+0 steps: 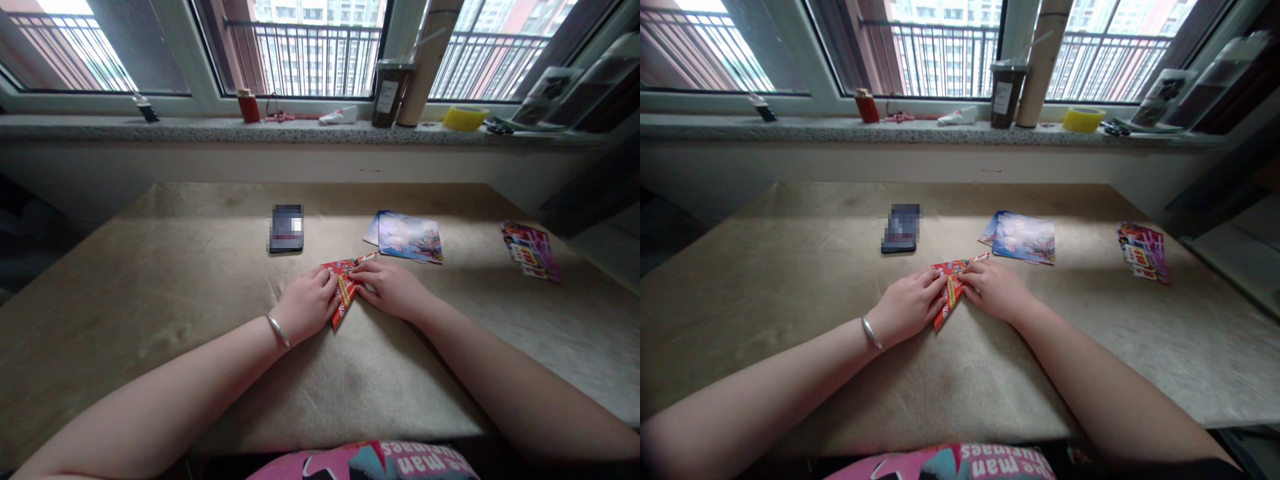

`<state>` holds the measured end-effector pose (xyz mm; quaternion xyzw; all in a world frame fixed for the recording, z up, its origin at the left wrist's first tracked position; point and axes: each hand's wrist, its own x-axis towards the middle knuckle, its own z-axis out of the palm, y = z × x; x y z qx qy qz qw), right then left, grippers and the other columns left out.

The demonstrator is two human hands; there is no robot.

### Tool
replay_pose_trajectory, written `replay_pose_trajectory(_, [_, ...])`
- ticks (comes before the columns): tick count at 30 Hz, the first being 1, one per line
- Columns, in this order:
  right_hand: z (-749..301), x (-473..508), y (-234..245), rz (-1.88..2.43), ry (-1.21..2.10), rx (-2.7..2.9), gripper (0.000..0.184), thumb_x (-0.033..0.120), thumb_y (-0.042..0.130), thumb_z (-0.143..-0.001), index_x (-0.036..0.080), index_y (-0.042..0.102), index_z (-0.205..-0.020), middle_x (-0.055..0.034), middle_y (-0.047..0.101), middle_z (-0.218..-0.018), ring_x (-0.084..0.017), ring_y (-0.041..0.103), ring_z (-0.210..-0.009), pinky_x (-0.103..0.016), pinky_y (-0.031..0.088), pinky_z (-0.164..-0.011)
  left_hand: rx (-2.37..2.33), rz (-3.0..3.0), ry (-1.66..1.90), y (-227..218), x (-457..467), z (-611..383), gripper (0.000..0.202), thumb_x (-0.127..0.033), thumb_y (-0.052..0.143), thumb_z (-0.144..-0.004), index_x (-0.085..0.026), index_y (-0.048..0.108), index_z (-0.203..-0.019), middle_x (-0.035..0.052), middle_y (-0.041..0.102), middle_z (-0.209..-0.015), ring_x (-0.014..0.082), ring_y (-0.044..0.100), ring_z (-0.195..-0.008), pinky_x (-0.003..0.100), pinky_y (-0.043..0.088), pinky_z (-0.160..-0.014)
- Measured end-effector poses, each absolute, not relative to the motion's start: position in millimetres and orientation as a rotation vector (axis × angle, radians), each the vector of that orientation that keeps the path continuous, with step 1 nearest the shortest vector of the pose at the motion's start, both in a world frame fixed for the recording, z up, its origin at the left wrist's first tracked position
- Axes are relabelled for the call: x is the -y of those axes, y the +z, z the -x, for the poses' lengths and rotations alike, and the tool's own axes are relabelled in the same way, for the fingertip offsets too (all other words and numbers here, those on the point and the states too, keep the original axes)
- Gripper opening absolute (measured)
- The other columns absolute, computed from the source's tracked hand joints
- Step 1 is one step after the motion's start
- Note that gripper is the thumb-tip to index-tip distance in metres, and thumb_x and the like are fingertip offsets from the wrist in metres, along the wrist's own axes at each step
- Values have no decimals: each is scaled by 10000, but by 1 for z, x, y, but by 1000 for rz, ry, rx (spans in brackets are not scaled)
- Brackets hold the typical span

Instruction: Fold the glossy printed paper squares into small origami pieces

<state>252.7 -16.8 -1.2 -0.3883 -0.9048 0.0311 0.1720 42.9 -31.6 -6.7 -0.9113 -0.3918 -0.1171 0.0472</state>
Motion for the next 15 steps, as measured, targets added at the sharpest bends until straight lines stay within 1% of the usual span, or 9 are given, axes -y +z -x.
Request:
replay_pose_trajectory(3, [-250,17,-1,1127,32,2591,275,262,465,-905,179,703,-1013,-101,661,-992,-221,589,-936,-372,490,-852,1179,2771,-346,-9,31,-43,355,-327,395,-944,-114,545,-1185,146,578,-1112,269,546,-1071,399,492,-898])
replay_pose_trajectory(6, [-249,17,0,1124,-22,2628,287,272,451,-914,177,709,-997,-100,652,-924,-227,573,-920,-371,481,-844,1201,2768,-320,-8,32,-42,357,-327,387,-946,-145,539,-1213,131,576,-1080,249,574,-973,382,508,-829])
replay_pose_trajectory(9, [-249,18,0,1148,-21,2632,285,283,460,-914,177,705,-1013,-93,645,-904,-227,568,-896,-359,482,-816,1210,2763,-317,-6,33,-42,367,-347,384,-946,-150,548,-1209,129,572,-1063,239,578,-917,377,506,-802])
replay_pose_trajectory(15, [-250,17,-3,1167,85,2574,245,298,503,-906,180,701,-990,-80,640,-909,-204,577,-864,-329,482,-786,1198,2768,-326,-6,34,-42,367,-350,402,-939,-139,557,-1196,125,574,-1063,250,557,-984,386,493,-860])
